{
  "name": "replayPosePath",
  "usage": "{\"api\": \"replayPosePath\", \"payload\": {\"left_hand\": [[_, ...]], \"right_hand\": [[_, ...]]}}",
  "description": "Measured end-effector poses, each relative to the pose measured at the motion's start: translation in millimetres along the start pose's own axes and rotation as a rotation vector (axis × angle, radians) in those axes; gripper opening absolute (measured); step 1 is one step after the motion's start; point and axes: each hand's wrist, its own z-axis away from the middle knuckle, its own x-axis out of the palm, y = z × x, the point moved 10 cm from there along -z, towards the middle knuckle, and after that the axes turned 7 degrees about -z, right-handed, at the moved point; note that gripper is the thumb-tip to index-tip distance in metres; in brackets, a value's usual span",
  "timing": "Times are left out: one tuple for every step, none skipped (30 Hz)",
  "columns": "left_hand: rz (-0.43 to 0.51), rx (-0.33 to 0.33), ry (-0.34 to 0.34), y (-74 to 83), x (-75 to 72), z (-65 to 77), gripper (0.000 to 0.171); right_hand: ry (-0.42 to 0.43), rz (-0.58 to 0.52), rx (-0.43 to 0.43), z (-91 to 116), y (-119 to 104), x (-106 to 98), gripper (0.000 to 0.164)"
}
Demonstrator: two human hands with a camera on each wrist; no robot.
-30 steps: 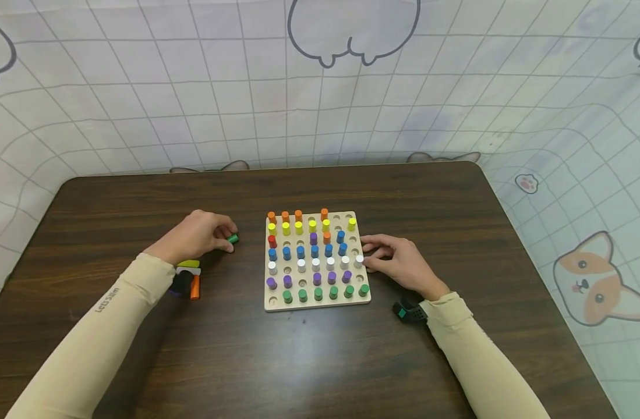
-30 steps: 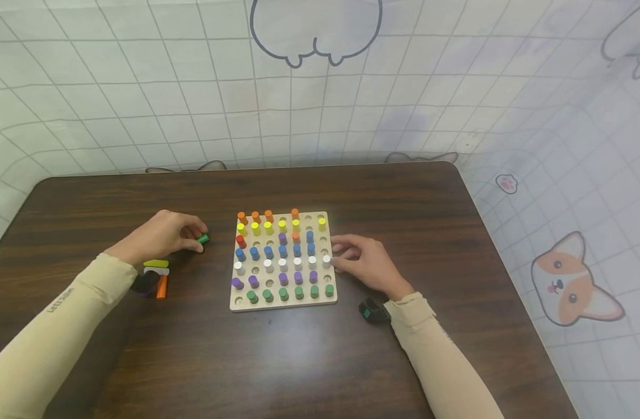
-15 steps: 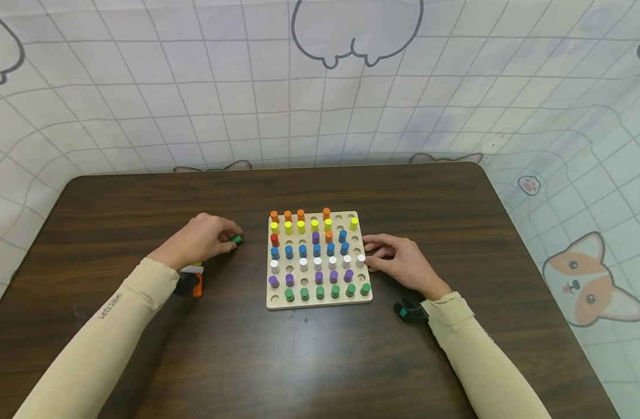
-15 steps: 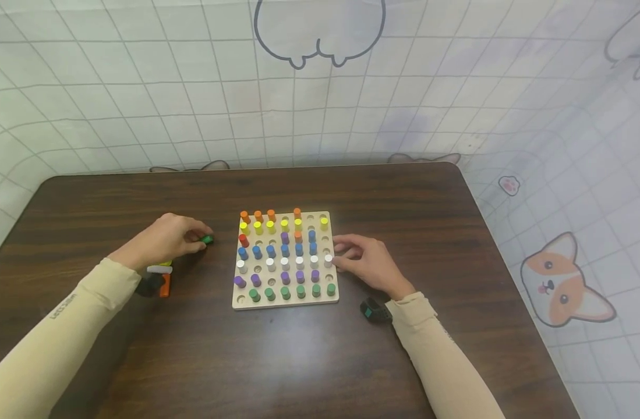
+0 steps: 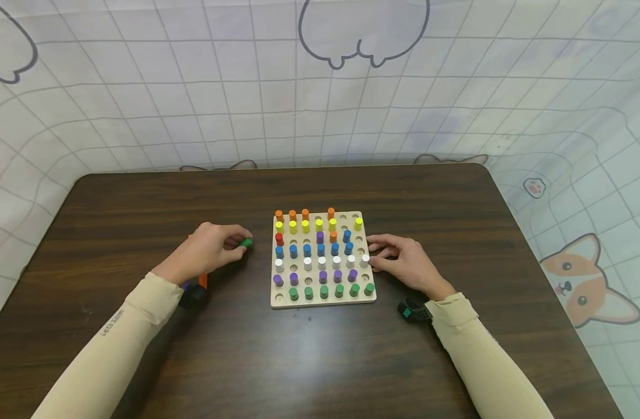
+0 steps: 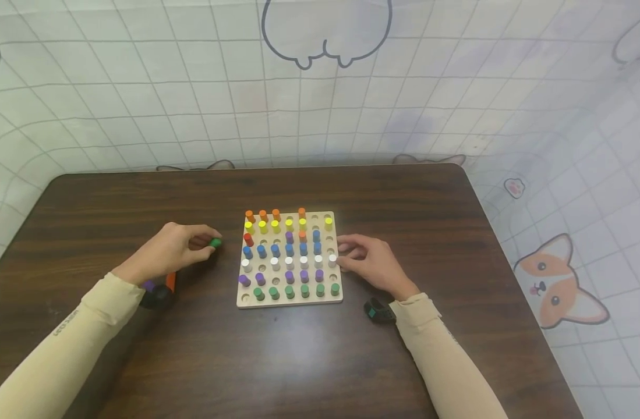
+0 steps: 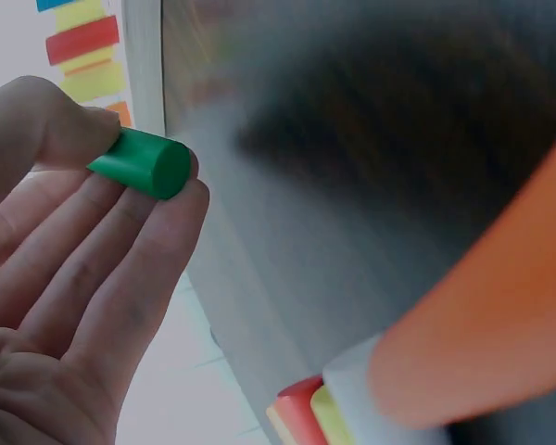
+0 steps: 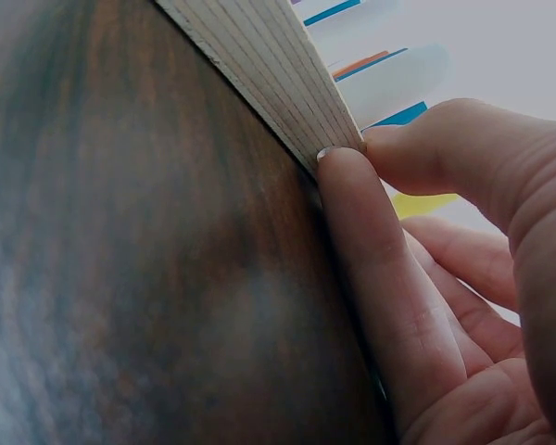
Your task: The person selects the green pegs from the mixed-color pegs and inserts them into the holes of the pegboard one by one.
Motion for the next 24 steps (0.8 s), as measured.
{"api": "replayPosePath", "payload": {"left_hand": [[0.012, 0.0, 0.009, 0.7, 0.7, 1.3, 0.03], [0.024, 0.001, 0.013, 1.6, 1.6, 2.6, 0.031], [0.036, 0.001, 0.017, 2.3, 2.4, 3.9, 0.031], [0.047, -0.001, 0.018, 2.7, 3.5, 5.4, 0.031], [0.061, -0.005, 0.016, 2.9, 4.6, 6.8, 0.033], [0.073, -0.009, 0.012, 3.2, 5.8, 8.2, 0.034], [0.086, -0.011, 0.008, 3.7, 6.9, 9.5, 0.036], [0.096, -0.013, 0.006, 4.0, 7.8, 10.8, 0.038], [0.108, -0.012, 0.007, 4.6, 8.4, 11.9, 0.039], [0.119, -0.012, 0.009, 5.2, 8.9, 13.1, 0.039], [0.128, -0.01, 0.013, 6.0, 9.3, 14.2, 0.04], [0.134, -0.007, 0.017, 6.9, 9.6, 15.4, 0.039], [0.141, -0.004, 0.022, 7.7, 9.9, 16.6, 0.038], [0.146, 0.0, 0.026, 8.7, 10.2, 18.1, 0.037], [0.152, -0.001, 0.028, 9.6, 10.9, 19.4, 0.036], [0.155, -0.001, 0.029, 10.5, 11.8, 20.8, 0.035], [0.157, 0.0, 0.03, 11.5, 12.7, 22.3, 0.035], [0.163, 0.0, 0.029, 12.5, 13.8, 23.9, 0.034], [0.17, 0.0, 0.03, 13.2, 15.0, 25.4, 0.034], [0.176, 0.004, 0.031, 14.5, 16.0, 27.0, 0.034], [0.183, 0.005, 0.033, 15.5, 17.1, 28.1, 0.034], [0.19, 0.007, 0.034, 16.9, 18.3, 29.4, 0.034], [0.197, 0.008, 0.036, 18.1, 19.4, 30.6, 0.034], [0.209, 0.011, 0.037, 19.6, 20.4, 31.8, 0.034]], "right_hand": [[0.0, 0.0, -0.001, 0, 0, 0, 0.048], [-0.001, 0.0, -0.002, 0, 0, 0, 0.048], [-0.001, 0.0, -0.002, 0, 0, 0, 0.048], [-0.002, 0.0, -0.004, 0, 0, 0, 0.048], [-0.003, 0.0, -0.004, 0, 0, 0, 0.048], [-0.004, -0.002, -0.005, 0, 1, 0, 0.048], [-0.005, -0.001, -0.004, 0, 1, 0, 0.048], [-0.004, -0.002, -0.005, 0, 1, 0, 0.048], [-0.005, -0.003, -0.005, 0, 1, -1, 0.048], [-0.005, -0.003, -0.005, -1, 1, -1, 0.048], [-0.005, -0.004, -0.005, -1, 1, -1, 0.048], [-0.005, -0.006, -0.006, -1, 1, -1, 0.048], [-0.005, -0.007, -0.007, -1, 1, -1, 0.048], [-0.005, -0.01, -0.007, -1, 1, -1, 0.048], [-0.006, -0.011, -0.007, -1, 1, 0, 0.048], [-0.007, -0.012, -0.008, -1, 1, 0, 0.048], [-0.007, -0.013, -0.008, -1, 1, 0, 0.048], [-0.009, -0.015, -0.008, -1, 2, 0, 0.048], [-0.01, -0.016, -0.008, -1, 2, 0, 0.048], [-0.011, -0.017, -0.008, -1, 2, 0, 0.048], [-0.012, -0.019, -0.008, -1, 2, 1, 0.048], [-0.012, -0.019, -0.009, -1, 2, 0, 0.048], [-0.011, -0.018, -0.01, -1, 2, 0, 0.048], [-0.011, -0.02, -0.008, -1, 2, 1, 0.048]]}}
